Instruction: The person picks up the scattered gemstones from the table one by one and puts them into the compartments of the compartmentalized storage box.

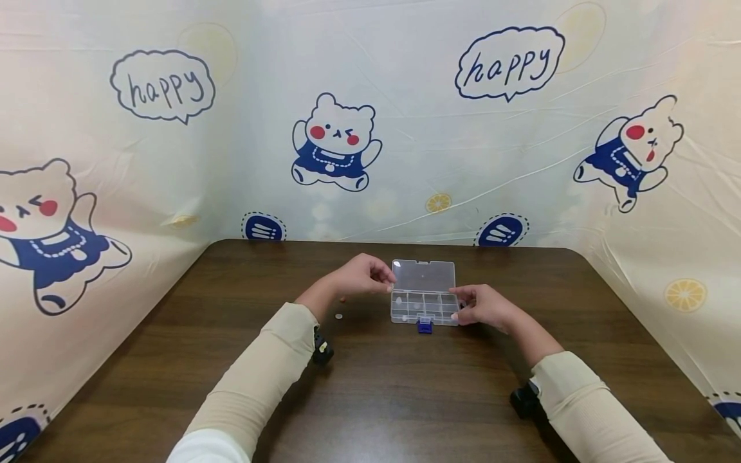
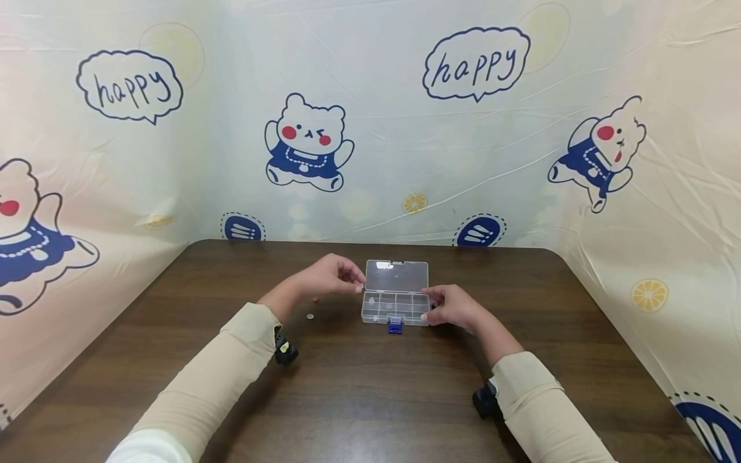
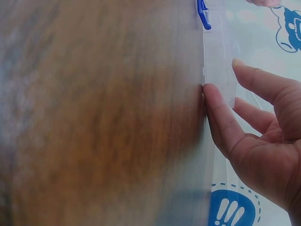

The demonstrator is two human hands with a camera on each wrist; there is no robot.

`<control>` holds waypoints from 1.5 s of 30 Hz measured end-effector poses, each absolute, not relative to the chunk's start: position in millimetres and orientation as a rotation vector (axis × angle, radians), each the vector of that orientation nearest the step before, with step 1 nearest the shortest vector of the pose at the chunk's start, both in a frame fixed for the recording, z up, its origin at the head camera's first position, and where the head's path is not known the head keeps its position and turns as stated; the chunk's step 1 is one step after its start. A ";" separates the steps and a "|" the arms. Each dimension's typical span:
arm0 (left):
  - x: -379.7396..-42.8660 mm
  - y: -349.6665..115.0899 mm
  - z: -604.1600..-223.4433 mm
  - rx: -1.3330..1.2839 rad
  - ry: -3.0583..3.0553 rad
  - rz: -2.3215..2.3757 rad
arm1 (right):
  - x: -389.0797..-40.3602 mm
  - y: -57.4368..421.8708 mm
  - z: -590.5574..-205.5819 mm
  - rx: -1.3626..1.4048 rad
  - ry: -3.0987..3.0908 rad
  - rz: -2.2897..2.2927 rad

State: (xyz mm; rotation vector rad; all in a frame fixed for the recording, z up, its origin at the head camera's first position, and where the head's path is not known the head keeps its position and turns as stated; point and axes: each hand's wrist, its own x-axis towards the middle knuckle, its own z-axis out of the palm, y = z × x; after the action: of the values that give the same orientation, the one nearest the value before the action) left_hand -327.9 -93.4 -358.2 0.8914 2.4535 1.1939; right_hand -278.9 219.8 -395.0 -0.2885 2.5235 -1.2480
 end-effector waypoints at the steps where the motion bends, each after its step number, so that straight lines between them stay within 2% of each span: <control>1: -327.7 -92.3 -358.0 0.902 2.451 1.184 | -278.9 219.6 -394.8 -0.283 2.524 -1.249; 20: -332.5 -63.2 -357.7 1.042 2.418 0.984 | -279.4 219.4 -393.5 -0.282 2.518 -1.256; 45: -336.7 -34.0 -364.1 0.931 2.383 0.849 | -280.6 219.2 -395.8 -0.274 2.525 -1.258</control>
State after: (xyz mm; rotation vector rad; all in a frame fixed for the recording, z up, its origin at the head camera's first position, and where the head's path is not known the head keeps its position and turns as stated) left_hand -336.7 -34.0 -364.1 0.9314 2.3835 0.8494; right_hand -280.6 219.2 -395.8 -0.2738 2.5248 -1.2583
